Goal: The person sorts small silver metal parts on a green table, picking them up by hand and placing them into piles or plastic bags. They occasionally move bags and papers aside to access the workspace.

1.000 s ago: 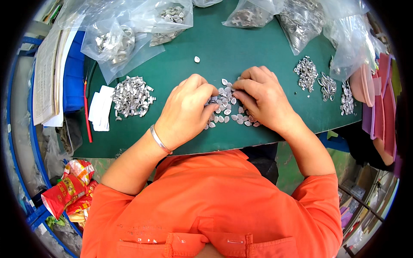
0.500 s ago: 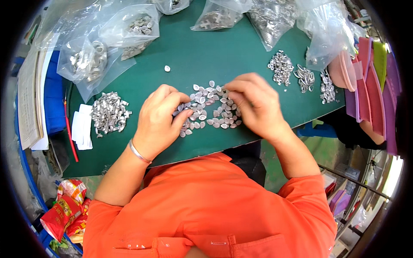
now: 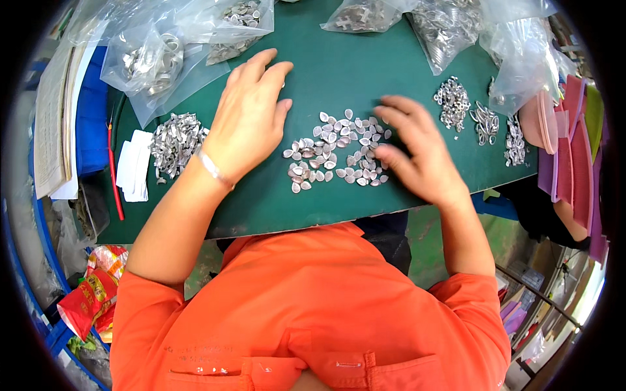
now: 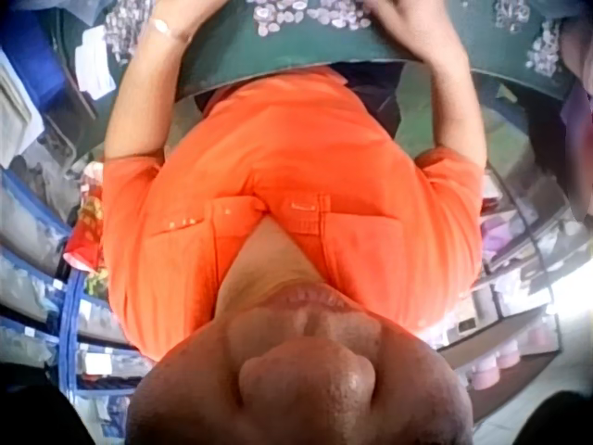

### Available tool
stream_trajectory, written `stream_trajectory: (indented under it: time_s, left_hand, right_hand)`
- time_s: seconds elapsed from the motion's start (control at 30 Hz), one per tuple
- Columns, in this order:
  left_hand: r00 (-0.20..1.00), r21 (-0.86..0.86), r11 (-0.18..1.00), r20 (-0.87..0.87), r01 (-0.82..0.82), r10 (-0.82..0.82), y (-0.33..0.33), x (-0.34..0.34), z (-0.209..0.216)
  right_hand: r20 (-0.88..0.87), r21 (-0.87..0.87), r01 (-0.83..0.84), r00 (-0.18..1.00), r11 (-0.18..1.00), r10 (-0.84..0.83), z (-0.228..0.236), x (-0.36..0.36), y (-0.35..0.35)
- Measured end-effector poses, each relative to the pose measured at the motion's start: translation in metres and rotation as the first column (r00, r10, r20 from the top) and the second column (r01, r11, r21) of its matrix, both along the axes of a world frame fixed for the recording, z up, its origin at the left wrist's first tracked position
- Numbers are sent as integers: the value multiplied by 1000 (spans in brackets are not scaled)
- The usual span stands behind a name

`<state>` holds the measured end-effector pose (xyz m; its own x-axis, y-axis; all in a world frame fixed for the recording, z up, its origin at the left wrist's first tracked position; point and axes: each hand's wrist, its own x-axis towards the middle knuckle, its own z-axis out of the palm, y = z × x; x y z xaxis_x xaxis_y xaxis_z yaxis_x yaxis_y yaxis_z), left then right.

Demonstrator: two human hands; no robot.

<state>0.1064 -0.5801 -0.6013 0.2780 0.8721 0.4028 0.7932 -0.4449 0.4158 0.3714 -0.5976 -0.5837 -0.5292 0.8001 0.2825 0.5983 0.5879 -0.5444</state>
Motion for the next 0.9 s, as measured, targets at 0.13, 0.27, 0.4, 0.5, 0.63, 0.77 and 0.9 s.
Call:
stream_trajectory:
  time_s: [0.13, 0.27, 0.4, 0.5, 0.63, 0.77, 0.9]
  left_hand:
    - [981, -141, 972, -17, 189, -193, -2, -7, 0]
    - [981, -250, 951, 106, 184, -162, -29, -6, 23]
    - [972, -365, 902, 126, 231, -198, -48, 2, 25]
    - [956, -372, 901, 261, 225, -131, -56, 13, 11]
    - [395, -527, 769, 834, 361, 386, -62, 25, 6]
    - [216, -575, 784, 817, 232, 535, -52, -1, 15]
    - [-126, -593, 695, 717, 406, 686, -48, -3, 19]
  right_hand:
    - [-61, -130, -130, 991, 983, 123, -1, -4, -4]
    - [72, -103, -94, 992, 990, 102, 2, -1, -3]
    - [246, -68, -212, 943, 975, 222, -6, -14, -5]
    - [190, -52, -320, 927, 946, 324, -11, -43, -3]
    - [34, 114, -277, 961, 954, 274, -24, -71, 0]
    - [149, 221, -332, 941, 917, 304, -24, -73, 15]
    - [194, 288, -391, 918, 874, 347, -22, -73, 24]
